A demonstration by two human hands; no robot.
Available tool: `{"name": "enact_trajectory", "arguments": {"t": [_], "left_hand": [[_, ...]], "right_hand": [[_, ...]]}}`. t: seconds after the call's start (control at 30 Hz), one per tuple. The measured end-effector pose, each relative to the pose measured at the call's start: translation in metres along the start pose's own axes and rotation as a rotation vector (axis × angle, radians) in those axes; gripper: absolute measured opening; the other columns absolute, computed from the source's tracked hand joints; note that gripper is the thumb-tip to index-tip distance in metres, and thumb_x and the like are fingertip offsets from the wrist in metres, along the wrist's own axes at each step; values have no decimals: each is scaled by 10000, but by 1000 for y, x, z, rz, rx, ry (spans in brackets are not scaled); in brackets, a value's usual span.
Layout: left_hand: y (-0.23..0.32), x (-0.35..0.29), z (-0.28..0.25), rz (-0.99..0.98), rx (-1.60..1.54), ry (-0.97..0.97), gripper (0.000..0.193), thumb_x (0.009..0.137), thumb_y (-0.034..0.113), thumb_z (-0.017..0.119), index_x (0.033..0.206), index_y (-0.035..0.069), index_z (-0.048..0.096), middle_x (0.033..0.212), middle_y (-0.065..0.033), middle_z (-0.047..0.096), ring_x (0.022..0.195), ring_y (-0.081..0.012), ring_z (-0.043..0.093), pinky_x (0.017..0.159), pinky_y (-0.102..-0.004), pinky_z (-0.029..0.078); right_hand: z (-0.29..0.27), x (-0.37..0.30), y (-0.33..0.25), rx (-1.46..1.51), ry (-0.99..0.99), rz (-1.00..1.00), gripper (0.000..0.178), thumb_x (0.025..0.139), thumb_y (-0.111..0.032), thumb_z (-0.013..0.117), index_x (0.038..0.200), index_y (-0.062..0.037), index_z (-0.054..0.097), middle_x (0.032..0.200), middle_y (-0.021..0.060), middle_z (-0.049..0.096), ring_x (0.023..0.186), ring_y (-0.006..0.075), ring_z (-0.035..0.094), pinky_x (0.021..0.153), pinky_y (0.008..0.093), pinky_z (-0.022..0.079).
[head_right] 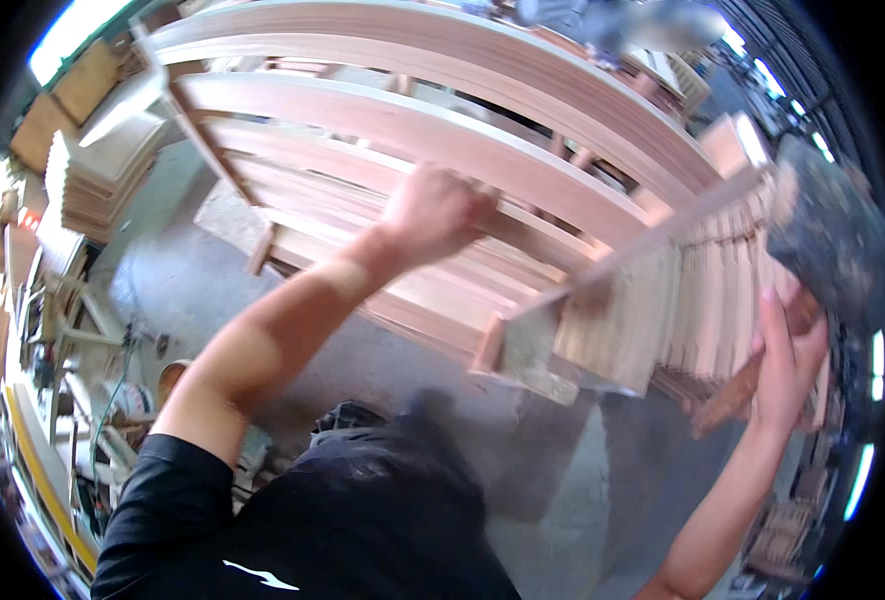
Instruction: The person assembles a wooden chair by fitting slats into the frame and securing them with a hammer. They repeatedly lift, position, and strike the wooden components to join them together.
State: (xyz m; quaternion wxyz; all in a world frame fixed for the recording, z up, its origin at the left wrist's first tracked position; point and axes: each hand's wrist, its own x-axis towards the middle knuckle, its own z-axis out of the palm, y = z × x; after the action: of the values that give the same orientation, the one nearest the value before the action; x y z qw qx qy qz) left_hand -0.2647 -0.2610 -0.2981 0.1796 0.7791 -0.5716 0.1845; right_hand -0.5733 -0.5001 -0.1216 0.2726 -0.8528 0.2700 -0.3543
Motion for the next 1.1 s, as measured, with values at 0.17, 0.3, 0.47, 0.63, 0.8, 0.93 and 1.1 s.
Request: {"name": "enact_trajectory", "arguments": {"t": [0.17, 0.3, 0.47, 0.63, 0.8, 0.93, 1.1], "left_hand": [[8, -14, 0, -29, 81, 56, 495, 829, 438, 764, 1214, 147, 653, 1010, -35, 672, 997, -201, 645, 911, -389, 447], [-8, -23, 5, -34, 41, 56, 501, 781, 368, 781, 1204, 133, 654, 1098, -55, 646, 1118, -232, 586, 993, -407, 420], [-27, -34, 4, 161, -203, 251, 633, 740, 316, 753, 1286, 32, 606, 1252, -130, 621, 1255, -309, 526, 1128, -448, 356], [-101, -108, -27, 448, -519, 278, 610, 738, 239, 777, 1249, -33, 585, 1274, -178, 599, 1300, -355, 503, 1143, -496, 357], [-257, -179, -126, -43, -500, 903, 581, 711, 287, 895, 1126, 23, 586, 927, -100, 625, 861, -271, 635, 762, -426, 516], [-332, -124, -205, -50, -977, 632, 814, 744, 481, 876, 1282, -36, 551, 1125, -144, 647, 1031, -234, 644, 852, -385, 544], [-352, -114, -248, -246, -1254, 140, 701, 880, 528, 748, 1275, -31, 602, 1084, -134, 683, 1024, -181, 651, 858, -340, 556]], "right_hand": [[-23, -2, -21, -137, 30, -188, 373, 1000, -342, 621, 1245, -59, 613, 934, 52, 624, 997, 145, 628, 957, 341, 458], [30, 10, -114, -365, -67, -377, 522, 1029, -500, 471, 1373, -128, 599, 1343, 114, 625, 1337, 240, 539, 1196, 457, 301], [124, 43, -179, -411, -64, -506, 538, 1017, -521, 487, 1414, -176, 594, 1492, 81, 540, 1420, 254, 458, 1228, 487, 224], [199, 70, -192, -170, -215, -194, 448, 1013, -356, 609, 1331, -40, 608, 1322, 81, 624, 1269, 195, 547, 1114, 346, 348], [198, 55, -203, -156, -162, 35, 523, 996, -321, 652, 1389, 2, 533, 1369, 79, 579, 1257, 173, 540, 1099, 323, 359], [218, 56, -199, -191, -26, 47, 567, 981, -378, 654, 1407, -24, 531, 1393, 93, 571, 1283, 213, 538, 1119, 348, 355], [222, 45, -202, -217, 8, 9, 639, 955, -439, 674, 1435, -48, 517, 1422, 107, 565, 1305, 250, 542, 1131, 374, 367]]}}
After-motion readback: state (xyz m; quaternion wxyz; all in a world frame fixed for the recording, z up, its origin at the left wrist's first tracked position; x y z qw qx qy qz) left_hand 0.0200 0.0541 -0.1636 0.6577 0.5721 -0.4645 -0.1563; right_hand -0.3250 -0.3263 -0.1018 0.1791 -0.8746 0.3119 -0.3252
